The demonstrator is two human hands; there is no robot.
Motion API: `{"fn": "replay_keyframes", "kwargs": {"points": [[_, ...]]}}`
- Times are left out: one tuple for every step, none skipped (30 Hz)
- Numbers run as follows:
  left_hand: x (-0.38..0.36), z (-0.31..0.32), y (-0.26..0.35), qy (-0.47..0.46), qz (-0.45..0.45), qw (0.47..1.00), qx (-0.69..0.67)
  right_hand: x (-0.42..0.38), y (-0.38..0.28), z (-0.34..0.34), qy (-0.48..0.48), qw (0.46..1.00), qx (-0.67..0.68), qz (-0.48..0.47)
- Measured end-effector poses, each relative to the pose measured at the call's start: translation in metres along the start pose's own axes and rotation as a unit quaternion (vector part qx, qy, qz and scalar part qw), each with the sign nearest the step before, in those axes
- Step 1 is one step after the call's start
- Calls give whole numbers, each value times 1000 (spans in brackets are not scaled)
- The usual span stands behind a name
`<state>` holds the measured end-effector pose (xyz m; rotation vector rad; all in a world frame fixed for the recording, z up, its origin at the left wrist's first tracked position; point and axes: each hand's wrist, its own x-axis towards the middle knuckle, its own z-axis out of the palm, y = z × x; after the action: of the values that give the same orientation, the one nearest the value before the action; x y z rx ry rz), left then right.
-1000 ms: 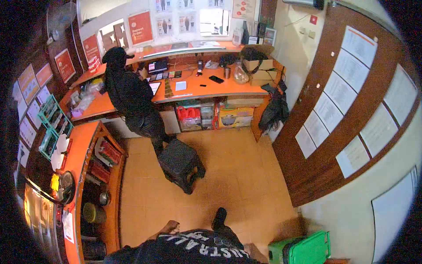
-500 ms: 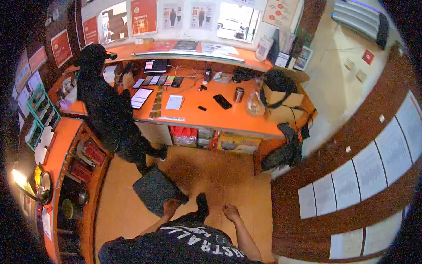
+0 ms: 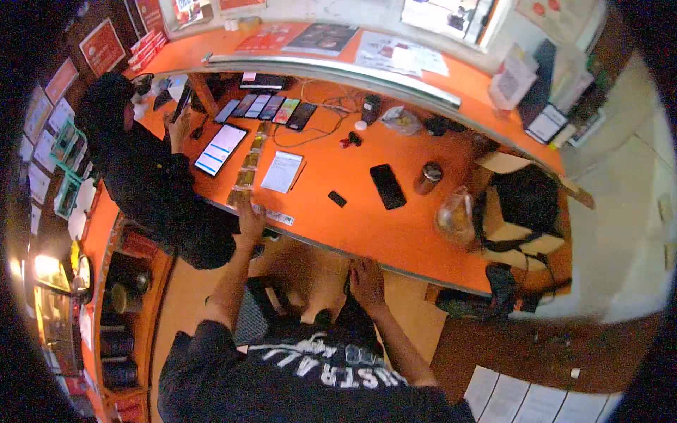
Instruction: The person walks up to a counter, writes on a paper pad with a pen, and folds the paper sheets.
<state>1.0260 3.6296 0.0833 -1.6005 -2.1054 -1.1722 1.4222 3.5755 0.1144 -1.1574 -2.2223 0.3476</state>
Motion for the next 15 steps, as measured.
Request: {"fn": "replay_keyframes", "kwargs": {"points": [[12,19,-35,26,39,997,59,30,8,13,-23,1000,4,-17],[12,24,-58,18,33,997,70,46,13,33,-33,999,15,-15],[24,22,-70,-63,55,985,151,69,13,47,-42,997,44,-46],[64,34,-85,-124,84,961,231,116,25,55,-32,993,71,-89],[66,64,-124,-43,108,937,330,163,40,56,-16,992,80,-96],[93,57,-118,-50,124,929,344,182,48,65,-48,986,41,-152],[100,47,-97,-56,28,947,314,183,52,75,-91,975,4,-201],[98,44,-83,-60,-82,955,280,193,59,80,-103,976,19,-190],[77,65,-106,-89,-87,944,305,197,80,104,-130,977,16,-169],[82,66,-94,-103,-102,939,312,214,90,106,-157,975,7,-155],[86,61,-68,-129,-108,949,265,217,104,123,-179,971,19,-160],[80,56,-56,-154,-117,957,216,212,121,148,-148,977,65,-142],[70,67,-56,-165,-129,938,277,221,126,155,-112,980,108,-124],[55,75,-53,-174,-51,928,327,234,135,161,-120,977,116,-131],[49,75,-33,-154,-36,929,334,252,133,147,-119,985,54,-108]]}}
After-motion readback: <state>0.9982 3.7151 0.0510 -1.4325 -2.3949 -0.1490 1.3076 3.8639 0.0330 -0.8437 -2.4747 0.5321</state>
